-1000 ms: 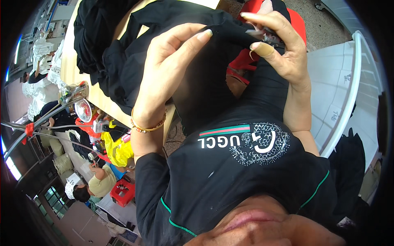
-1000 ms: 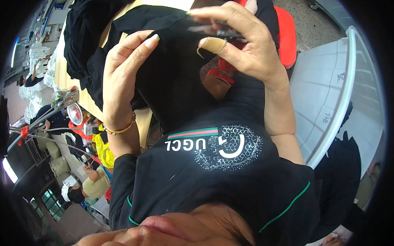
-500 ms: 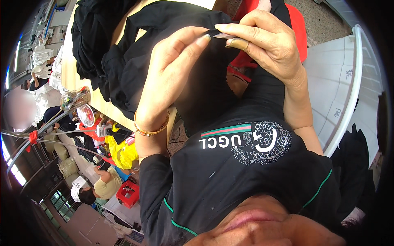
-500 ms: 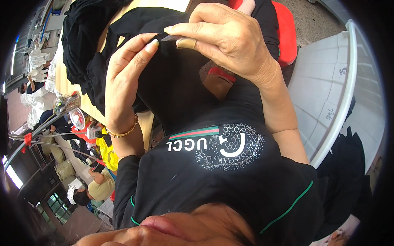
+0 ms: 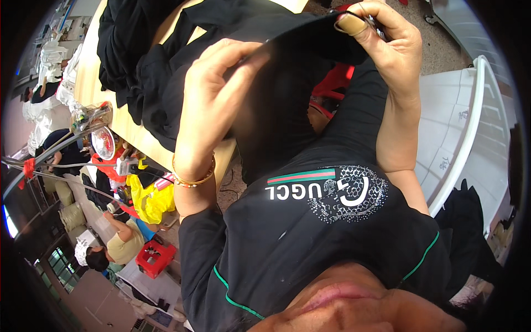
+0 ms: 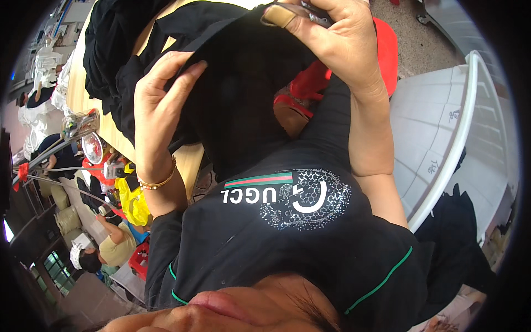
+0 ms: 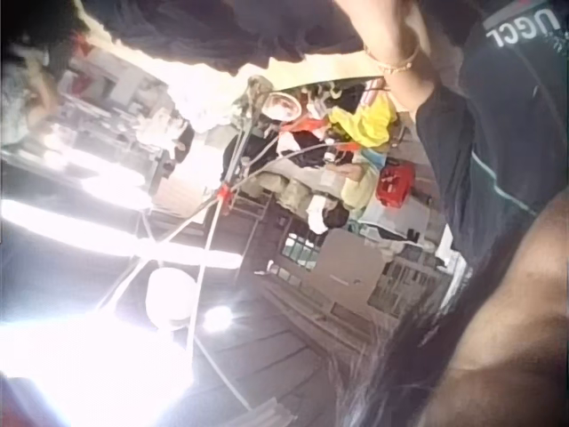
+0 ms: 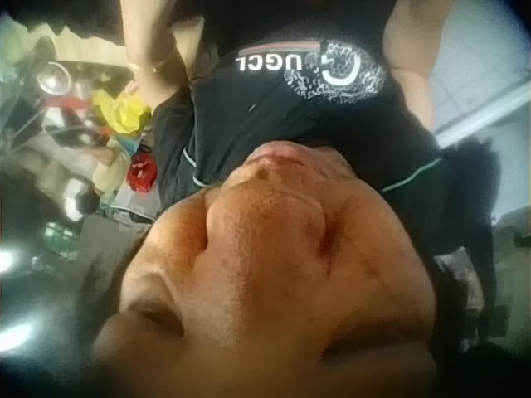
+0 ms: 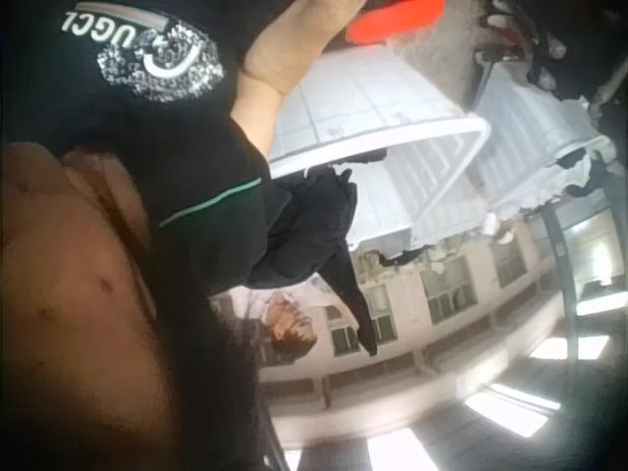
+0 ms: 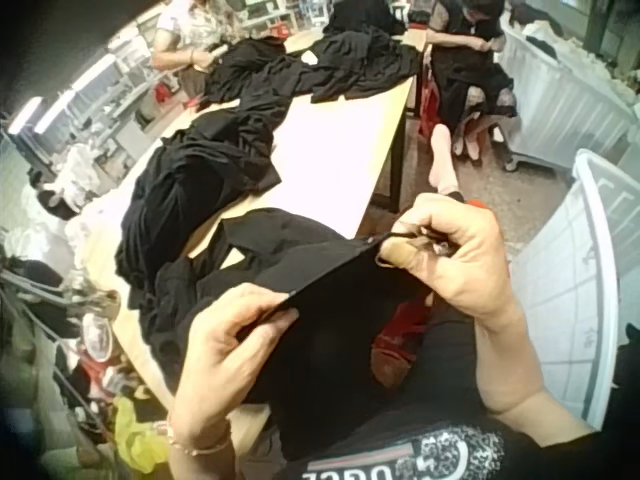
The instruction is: Trimming loose threads from black garments using a pair of snips in a factory setting.
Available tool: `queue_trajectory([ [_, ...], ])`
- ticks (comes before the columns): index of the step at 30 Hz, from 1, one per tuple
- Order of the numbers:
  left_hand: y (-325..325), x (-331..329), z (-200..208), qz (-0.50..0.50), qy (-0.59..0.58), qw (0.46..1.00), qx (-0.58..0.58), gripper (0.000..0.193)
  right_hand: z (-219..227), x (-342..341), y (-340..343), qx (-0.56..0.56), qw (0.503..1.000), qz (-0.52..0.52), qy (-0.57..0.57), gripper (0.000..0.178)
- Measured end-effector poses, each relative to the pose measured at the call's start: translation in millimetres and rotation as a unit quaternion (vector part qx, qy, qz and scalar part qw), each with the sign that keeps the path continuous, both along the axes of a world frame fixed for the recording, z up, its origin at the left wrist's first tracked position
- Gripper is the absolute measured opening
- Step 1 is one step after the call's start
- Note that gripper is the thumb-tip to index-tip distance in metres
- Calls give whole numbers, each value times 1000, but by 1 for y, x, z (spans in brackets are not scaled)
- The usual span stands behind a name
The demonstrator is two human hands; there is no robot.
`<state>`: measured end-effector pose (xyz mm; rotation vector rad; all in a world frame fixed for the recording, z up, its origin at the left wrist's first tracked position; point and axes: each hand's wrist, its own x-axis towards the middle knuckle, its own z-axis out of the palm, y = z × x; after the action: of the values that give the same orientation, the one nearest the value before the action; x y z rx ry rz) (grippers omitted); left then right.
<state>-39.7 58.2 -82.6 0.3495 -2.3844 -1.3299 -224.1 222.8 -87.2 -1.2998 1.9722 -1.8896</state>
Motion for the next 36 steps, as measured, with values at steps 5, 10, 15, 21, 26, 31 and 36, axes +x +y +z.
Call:
queue_trajectory([
  [5, -4, 14, -6, 0, 20, 960, 279, 22, 4, 11, -18, 62, 998, 10, 27, 15],
  [10, -11, 14, -7, -17, 38, 939, 342, 23, -14, 20, -25, 26, 987, 65, 143, 31],
  [15, -12, 13, -7, -20, 35, 928, 371, 23, -13, 20, -27, 15, 969, 132, 210, 41],
  [21, -12, 13, -6, -39, 38, 923, 381, 23, -28, 23, -32, 8, 972, 164, 167, 39],
  [26, -11, 12, -7, -41, 27, 923, 382, 23, -31, 23, -30, 11, 971, 168, 167, 34],
  [31, -12, 13, -15, -27, 33, 921, 387, 22, -22, 31, -45, 24, 985, 143, 96, 32],
  [36, -22, 19, -15, 10, 30, 978, 206, 20, -23, 11, -43, 1, 981, 167, 100, 15],
])
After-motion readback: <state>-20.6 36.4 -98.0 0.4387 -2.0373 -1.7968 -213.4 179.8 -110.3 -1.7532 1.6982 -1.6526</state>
